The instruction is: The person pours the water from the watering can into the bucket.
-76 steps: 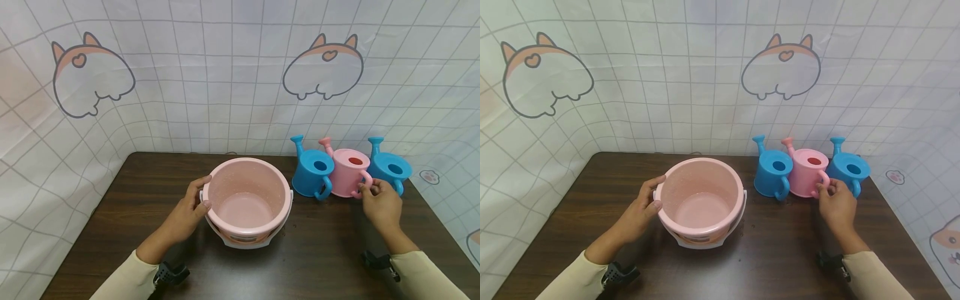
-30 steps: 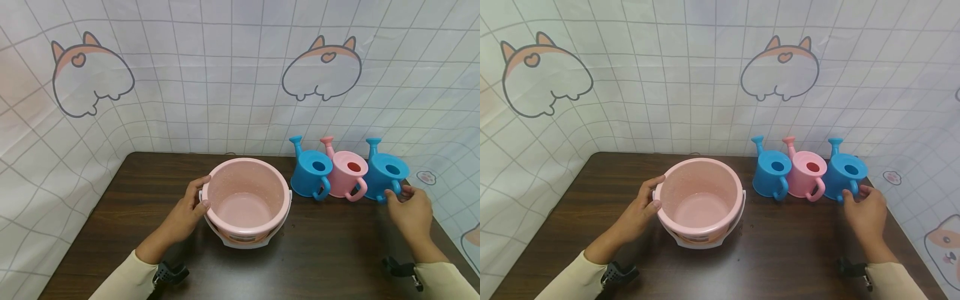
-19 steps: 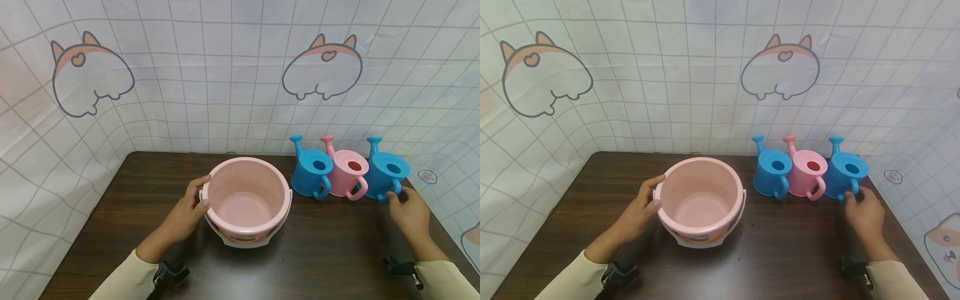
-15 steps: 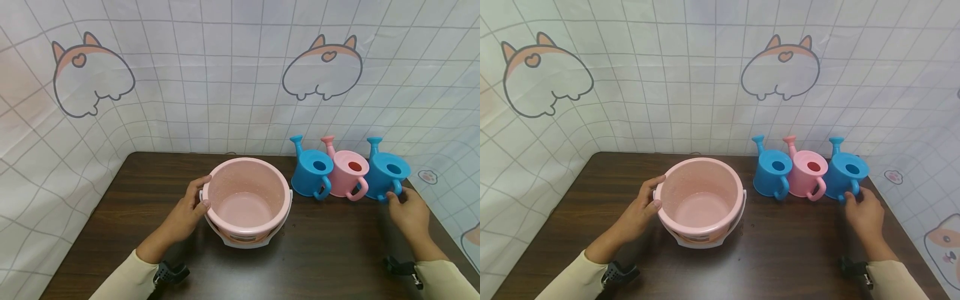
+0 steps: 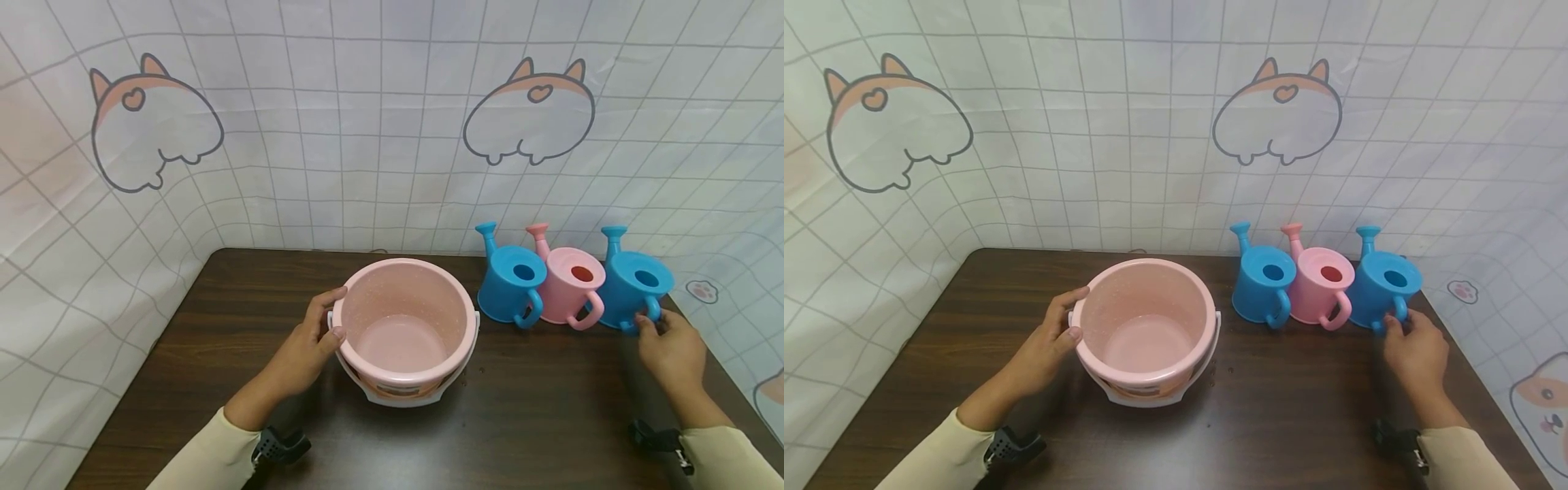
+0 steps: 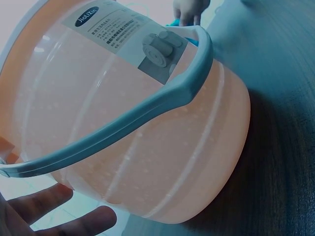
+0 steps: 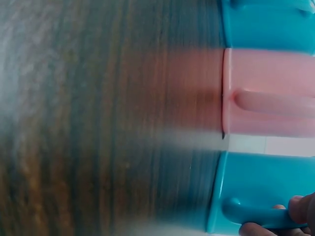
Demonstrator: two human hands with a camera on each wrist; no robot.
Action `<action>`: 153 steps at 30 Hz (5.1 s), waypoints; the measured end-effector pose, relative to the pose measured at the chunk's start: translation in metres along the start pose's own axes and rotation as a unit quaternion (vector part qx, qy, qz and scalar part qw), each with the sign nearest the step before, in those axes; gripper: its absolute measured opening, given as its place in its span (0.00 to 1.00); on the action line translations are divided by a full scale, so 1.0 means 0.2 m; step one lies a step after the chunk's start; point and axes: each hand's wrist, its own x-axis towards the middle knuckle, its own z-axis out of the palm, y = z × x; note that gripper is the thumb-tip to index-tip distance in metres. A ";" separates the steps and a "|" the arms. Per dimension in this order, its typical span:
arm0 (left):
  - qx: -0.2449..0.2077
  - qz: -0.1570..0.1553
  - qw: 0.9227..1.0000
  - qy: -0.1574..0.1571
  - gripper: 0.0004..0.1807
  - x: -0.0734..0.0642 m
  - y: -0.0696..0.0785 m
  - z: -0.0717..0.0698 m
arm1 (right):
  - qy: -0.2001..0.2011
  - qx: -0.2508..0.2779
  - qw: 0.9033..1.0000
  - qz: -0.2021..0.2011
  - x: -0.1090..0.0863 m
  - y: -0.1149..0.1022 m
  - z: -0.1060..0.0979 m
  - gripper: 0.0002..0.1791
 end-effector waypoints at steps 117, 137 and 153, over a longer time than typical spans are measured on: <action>-0.002 0.003 1.000 0.002 0.33 0.01 -0.01 0.00 | 0.010 -0.018 0.965 -0.262 -0.47 -0.56 -0.48 0.23; 0.003 0.000 1.000 0.006 0.32 0.01 -0.01 0.00 | 0.009 0.003 0.949 -0.314 -0.56 -0.65 -0.45 0.19; -0.007 0.005 1.000 0.006 0.33 0.01 -0.01 0.00 | -0.006 0.048 0.934 -0.354 -0.59 -0.70 -0.42 0.16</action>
